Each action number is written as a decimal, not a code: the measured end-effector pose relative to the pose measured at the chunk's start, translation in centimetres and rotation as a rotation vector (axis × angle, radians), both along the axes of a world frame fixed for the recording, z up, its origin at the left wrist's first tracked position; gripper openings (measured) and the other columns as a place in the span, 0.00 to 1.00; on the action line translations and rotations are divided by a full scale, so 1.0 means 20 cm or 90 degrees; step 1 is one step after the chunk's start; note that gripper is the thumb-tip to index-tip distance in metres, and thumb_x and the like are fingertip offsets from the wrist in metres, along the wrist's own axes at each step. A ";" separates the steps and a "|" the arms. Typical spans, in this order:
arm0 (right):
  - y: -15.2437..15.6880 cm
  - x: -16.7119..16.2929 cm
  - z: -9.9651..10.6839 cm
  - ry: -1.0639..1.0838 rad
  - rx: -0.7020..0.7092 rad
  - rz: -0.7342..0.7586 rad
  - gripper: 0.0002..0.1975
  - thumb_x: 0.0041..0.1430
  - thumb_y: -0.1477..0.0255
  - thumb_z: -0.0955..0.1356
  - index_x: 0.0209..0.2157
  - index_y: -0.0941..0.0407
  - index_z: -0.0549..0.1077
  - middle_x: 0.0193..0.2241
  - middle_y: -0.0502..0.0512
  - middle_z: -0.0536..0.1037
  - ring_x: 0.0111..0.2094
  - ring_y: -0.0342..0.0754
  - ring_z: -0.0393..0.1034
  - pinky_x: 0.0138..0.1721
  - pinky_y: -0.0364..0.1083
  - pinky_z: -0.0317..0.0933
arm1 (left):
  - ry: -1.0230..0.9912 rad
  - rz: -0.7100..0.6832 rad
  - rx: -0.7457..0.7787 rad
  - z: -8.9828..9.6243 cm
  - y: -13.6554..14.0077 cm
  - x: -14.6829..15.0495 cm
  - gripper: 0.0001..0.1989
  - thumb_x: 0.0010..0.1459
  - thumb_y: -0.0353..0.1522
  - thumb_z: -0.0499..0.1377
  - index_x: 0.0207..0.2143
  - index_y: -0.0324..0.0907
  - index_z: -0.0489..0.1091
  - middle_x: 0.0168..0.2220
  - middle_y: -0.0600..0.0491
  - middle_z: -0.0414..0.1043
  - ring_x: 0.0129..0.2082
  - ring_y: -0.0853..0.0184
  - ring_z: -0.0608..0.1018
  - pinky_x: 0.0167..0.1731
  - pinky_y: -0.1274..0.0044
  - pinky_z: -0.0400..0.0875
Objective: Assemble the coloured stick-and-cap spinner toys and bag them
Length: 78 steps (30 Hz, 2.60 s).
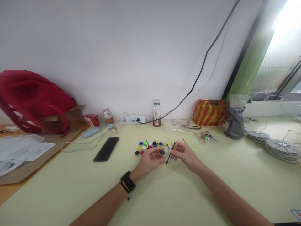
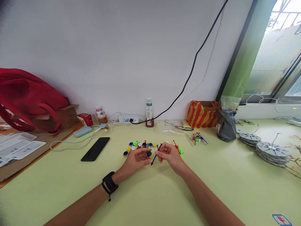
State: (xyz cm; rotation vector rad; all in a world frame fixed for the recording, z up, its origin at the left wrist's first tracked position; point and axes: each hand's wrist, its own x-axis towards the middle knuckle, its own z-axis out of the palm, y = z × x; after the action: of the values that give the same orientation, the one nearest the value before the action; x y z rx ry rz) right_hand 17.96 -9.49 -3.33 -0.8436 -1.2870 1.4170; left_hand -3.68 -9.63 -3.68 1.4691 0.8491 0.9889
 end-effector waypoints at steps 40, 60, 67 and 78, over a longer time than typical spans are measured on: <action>-0.03 -0.05 0.01 -0.058 0.049 0.080 0.18 0.47 0.59 0.79 0.32 0.56 0.78 0.25 0.51 0.77 0.27 0.46 0.72 0.33 0.48 0.68 | 0.084 -0.003 0.160 0.00 -0.01 0.00 0.17 0.61 0.36 0.66 0.50 0.40 0.78 0.49 0.44 0.80 0.46 0.57 0.83 0.50 0.66 0.78; -0.01 -0.05 -0.03 -0.154 0.066 0.059 0.18 0.53 0.54 0.75 0.32 0.55 0.76 0.24 0.49 0.73 0.23 0.42 0.64 0.27 0.45 0.61 | 0.130 0.018 0.234 0.01 -0.01 -0.01 0.14 0.62 0.36 0.65 0.48 0.41 0.79 0.46 0.46 0.81 0.44 0.59 0.82 0.48 0.69 0.78; -0.01 -0.04 -0.03 -0.191 0.094 0.028 0.19 0.54 0.53 0.74 0.34 0.55 0.77 0.27 0.51 0.74 0.26 0.43 0.62 0.27 0.44 0.55 | 0.156 0.043 0.278 0.03 -0.01 -0.01 0.11 0.60 0.37 0.66 0.44 0.44 0.82 0.43 0.47 0.82 0.43 0.59 0.81 0.45 0.69 0.77; -0.02 -0.02 -0.01 -0.151 0.070 0.013 0.20 0.54 0.54 0.75 0.38 0.55 0.76 0.26 0.48 0.67 0.26 0.42 0.58 0.28 0.44 0.51 | 0.153 0.051 0.293 0.01 0.00 -0.02 0.08 0.57 0.35 0.69 0.39 0.43 0.83 0.40 0.47 0.83 0.40 0.59 0.82 0.45 0.67 0.75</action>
State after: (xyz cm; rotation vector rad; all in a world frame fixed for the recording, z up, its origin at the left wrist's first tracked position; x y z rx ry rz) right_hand 17.47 -9.87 -3.47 -0.9468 -1.5417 1.2764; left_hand -4.08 -9.64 -3.39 1.9891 0.8938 1.1320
